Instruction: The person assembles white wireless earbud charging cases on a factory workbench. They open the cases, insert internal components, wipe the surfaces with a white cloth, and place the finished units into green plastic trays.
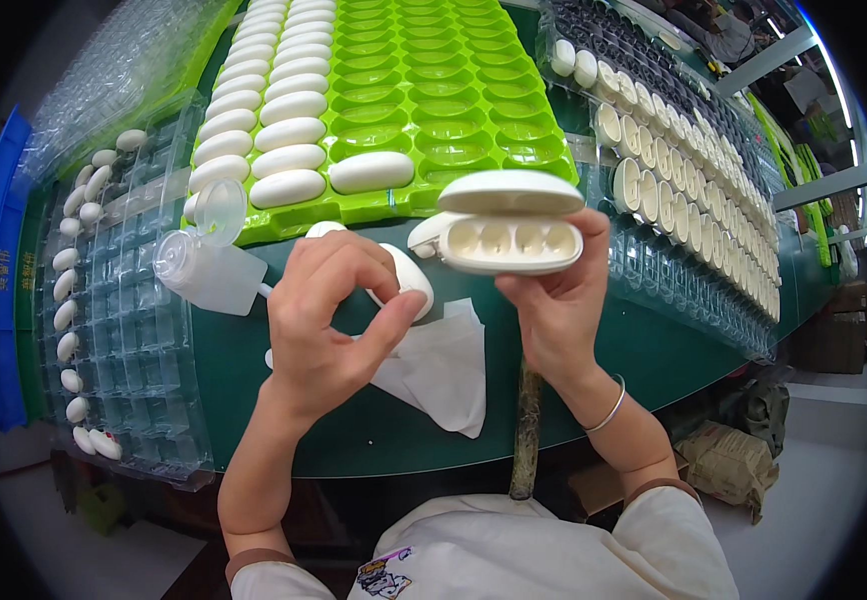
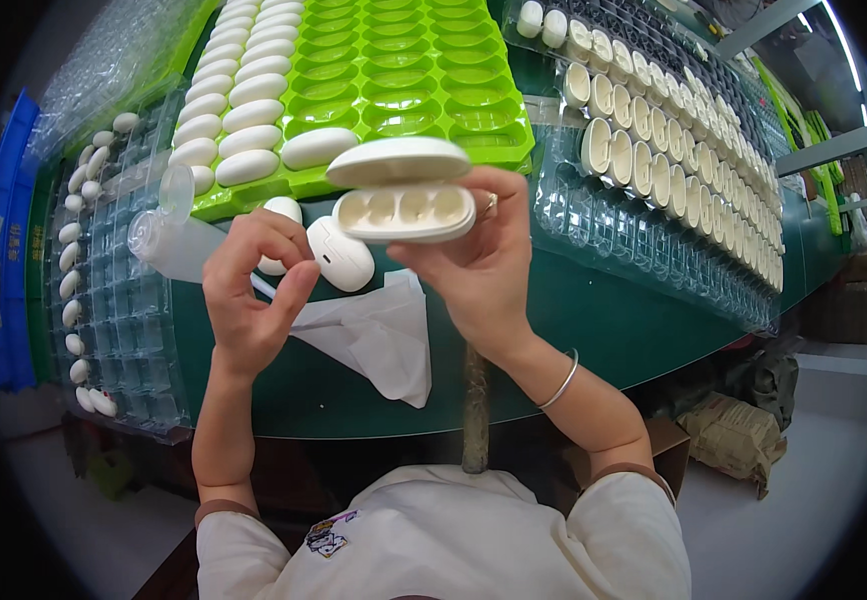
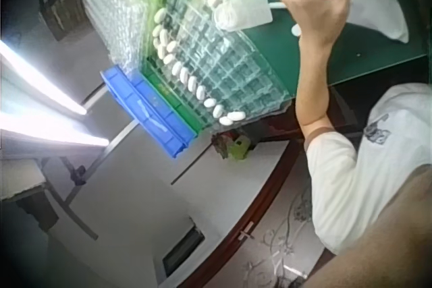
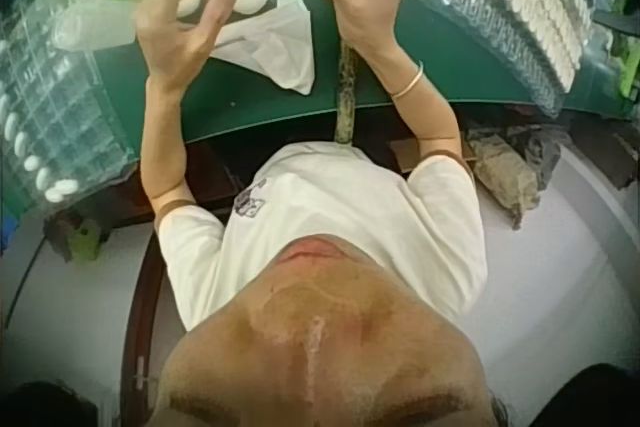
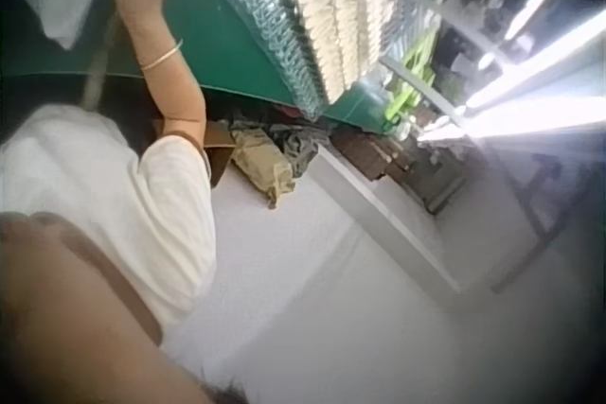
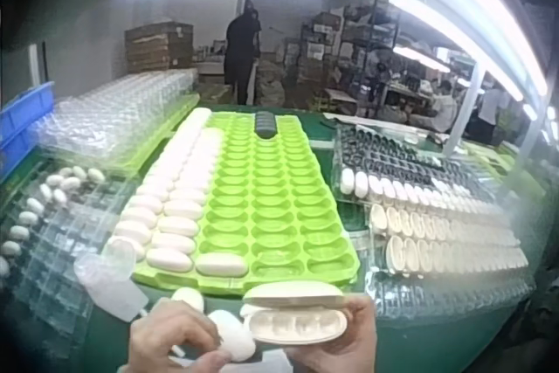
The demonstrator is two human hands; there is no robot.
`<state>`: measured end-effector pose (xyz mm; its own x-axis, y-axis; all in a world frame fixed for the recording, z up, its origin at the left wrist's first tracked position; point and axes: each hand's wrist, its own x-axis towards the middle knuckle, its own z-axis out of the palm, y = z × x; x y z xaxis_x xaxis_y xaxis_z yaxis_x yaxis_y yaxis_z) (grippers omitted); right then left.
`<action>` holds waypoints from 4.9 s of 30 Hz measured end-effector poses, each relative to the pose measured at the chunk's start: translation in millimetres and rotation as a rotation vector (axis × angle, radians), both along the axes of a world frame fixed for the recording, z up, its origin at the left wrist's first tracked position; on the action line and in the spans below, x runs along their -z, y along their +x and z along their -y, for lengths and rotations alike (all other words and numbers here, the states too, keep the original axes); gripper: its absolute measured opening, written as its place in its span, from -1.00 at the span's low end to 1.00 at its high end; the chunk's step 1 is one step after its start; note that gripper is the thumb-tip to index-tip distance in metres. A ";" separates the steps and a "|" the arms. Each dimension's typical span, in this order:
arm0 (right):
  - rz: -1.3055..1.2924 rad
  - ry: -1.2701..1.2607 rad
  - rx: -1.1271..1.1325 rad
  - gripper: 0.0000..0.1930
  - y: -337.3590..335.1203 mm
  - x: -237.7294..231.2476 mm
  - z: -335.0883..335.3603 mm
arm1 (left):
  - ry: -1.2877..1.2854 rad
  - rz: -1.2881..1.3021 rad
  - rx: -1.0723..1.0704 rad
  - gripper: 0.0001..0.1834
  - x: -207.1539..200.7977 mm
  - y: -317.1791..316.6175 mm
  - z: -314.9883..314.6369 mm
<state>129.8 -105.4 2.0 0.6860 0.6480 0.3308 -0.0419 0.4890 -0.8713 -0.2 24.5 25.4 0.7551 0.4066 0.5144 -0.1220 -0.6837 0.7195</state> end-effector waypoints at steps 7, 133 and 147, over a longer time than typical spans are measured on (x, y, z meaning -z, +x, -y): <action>0.085 -0.037 0.105 -0.47 2.5 2.5 -2.8 | 0.234 -0.611 -0.001 -0.80 -10.7 -21.4 2.7; 0.587 -0.041 0.128 -0.50 -7.8 2.3 5.8 | -0.496 0.205 -0.028 -0.84 -5.6 -21.1 20.5; 0.670 -0.058 0.113 -0.56 -15.4 10.1 3.4 | 0.198 0.168 0.044 -0.61 5.8 2.1 28.8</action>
<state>114.3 -108.8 -8.0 0.4097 0.6137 0.6749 0.5648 0.4103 -0.7160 1.9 -4.3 19.5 0.6671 0.2547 0.7001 -0.2608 -0.8004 0.5397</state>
